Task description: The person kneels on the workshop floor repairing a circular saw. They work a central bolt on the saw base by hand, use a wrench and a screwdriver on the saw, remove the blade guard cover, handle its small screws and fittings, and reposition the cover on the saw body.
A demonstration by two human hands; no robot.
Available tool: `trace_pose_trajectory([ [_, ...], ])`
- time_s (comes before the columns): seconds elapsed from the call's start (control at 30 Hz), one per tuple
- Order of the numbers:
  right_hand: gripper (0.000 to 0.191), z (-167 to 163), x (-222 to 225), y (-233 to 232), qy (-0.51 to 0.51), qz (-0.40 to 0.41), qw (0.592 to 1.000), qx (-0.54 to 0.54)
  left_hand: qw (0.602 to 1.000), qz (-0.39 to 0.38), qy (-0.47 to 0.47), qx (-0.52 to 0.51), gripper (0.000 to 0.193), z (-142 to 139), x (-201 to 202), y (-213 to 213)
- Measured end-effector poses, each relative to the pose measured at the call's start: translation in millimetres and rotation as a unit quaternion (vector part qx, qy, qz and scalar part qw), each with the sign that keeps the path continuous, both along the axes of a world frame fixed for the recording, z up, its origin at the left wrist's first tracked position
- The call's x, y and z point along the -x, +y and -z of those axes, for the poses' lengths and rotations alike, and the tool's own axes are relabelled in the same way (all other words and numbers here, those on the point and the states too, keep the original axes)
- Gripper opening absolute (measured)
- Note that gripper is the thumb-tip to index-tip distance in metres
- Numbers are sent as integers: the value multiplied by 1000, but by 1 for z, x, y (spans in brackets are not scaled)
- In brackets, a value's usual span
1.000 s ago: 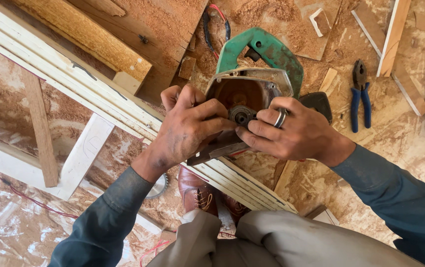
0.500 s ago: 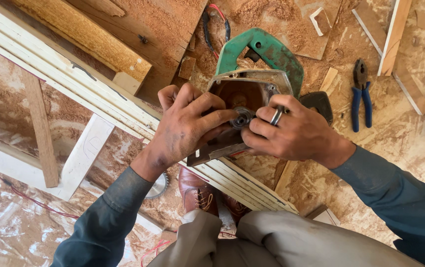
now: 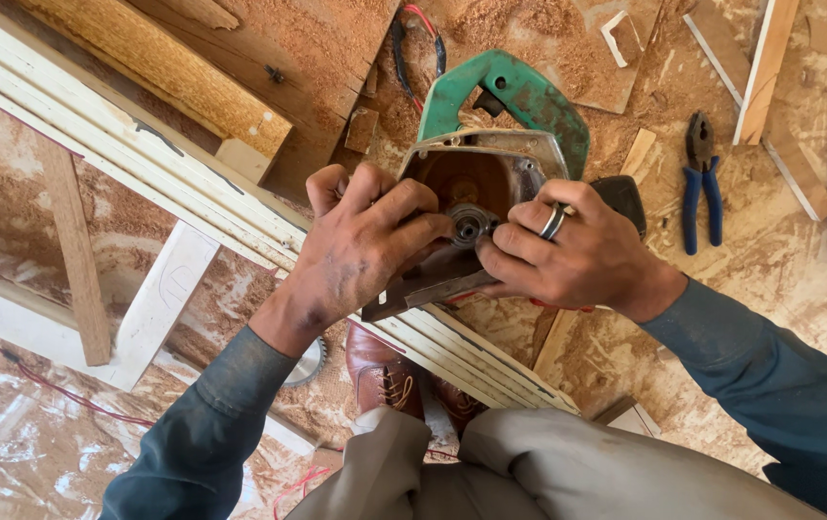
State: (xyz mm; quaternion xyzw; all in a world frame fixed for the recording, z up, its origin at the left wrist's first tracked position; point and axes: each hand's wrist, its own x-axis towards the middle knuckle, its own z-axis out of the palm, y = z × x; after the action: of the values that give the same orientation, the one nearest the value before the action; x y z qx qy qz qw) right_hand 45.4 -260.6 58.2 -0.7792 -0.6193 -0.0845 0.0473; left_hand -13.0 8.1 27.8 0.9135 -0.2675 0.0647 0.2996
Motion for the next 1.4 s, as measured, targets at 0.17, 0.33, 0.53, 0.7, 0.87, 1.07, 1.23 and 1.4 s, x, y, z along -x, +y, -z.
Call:
trace_pose_trajectory([
  [0.17,15,2,-1,1,-17,-44,999,-11,998,15,34,51,23,2,2,-2],
  [0.33,19,3,-1,2,4,-42,999,-2,995,8,32,96,23,7,4,-4],
  [0.53,31,0,-2,5,57,-29,998,15,998,-16,9,67,25,5,2,-4],
  [0.7,20,0,-2,5,40,-34,998,37,997,-8,26,71,29,2,-1,-3],
  [0.87,26,3,-2,2,38,-26,999,18,998,-3,19,52,34,2,-1,-3],
  [1.07,32,4,-1,-1,50,-18,998,22,1000,-4,0,27,35,1,0,-2],
  [1.23,31,5,0,-1,55,-22,998,13,1000,10,-13,-21,37,1,1,0],
  [1.4,32,5,-3,-2,46,-19,999,3,999,19,-11,-33,40,0,0,2],
])
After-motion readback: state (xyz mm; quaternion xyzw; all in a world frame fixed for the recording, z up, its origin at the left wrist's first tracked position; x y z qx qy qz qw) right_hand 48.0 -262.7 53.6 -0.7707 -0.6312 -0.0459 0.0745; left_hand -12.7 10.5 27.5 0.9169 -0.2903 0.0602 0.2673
